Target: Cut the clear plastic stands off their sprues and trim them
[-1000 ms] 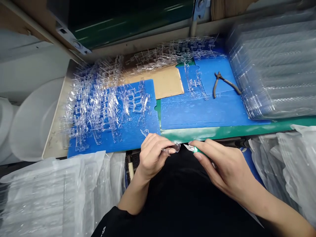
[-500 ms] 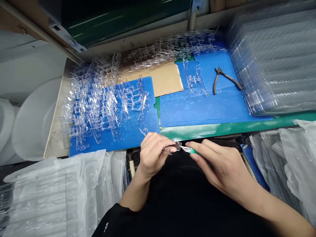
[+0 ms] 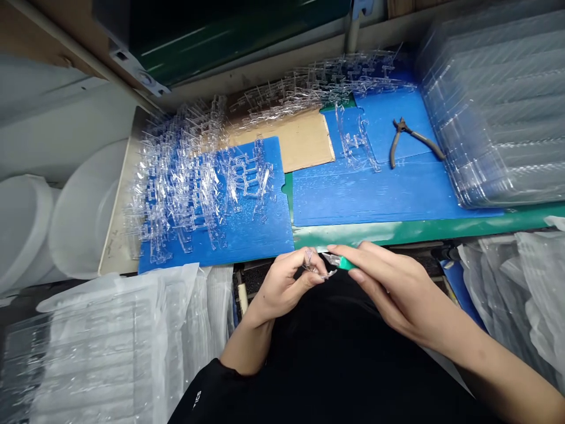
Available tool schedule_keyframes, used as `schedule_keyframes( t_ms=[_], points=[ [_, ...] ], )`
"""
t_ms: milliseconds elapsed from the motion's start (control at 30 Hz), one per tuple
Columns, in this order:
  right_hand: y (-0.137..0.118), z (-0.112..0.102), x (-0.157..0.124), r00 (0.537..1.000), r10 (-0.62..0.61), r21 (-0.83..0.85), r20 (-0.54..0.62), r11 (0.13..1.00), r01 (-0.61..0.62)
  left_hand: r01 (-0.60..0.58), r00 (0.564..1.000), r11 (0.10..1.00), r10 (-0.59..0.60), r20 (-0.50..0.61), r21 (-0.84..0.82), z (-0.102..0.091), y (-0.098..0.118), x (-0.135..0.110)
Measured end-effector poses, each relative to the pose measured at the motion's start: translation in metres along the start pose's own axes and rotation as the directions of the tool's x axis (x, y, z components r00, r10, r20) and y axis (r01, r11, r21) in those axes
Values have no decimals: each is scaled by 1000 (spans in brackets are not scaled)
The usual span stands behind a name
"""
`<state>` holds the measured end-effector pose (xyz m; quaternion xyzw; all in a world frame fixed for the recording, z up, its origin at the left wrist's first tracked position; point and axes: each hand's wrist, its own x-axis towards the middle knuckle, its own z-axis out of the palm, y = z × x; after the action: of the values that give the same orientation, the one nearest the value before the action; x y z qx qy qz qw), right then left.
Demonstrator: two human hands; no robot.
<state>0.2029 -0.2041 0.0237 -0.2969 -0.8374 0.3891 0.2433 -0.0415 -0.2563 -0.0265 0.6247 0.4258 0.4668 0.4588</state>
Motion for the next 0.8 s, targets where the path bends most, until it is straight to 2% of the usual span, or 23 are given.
schedule_keyframes(
  t_ms=[133,400,600,800],
  points=[
    [-5,0,1,999,-17,19,34,1000,16,-9,1000,1000,9,3,9,1,0,-2],
    [-5,0,1,999,-45,3,31,999,45,-31,999,999,31,27,10,2,5,0],
    [-7,-4,1,998,-37,21,50,999,36,-88,995,996,87,38,22,3,4,2],
    [-9,0,-4,1000,6,81,31,997,-8,-60,998,998,59,30,10,5,4,1]
  ],
)
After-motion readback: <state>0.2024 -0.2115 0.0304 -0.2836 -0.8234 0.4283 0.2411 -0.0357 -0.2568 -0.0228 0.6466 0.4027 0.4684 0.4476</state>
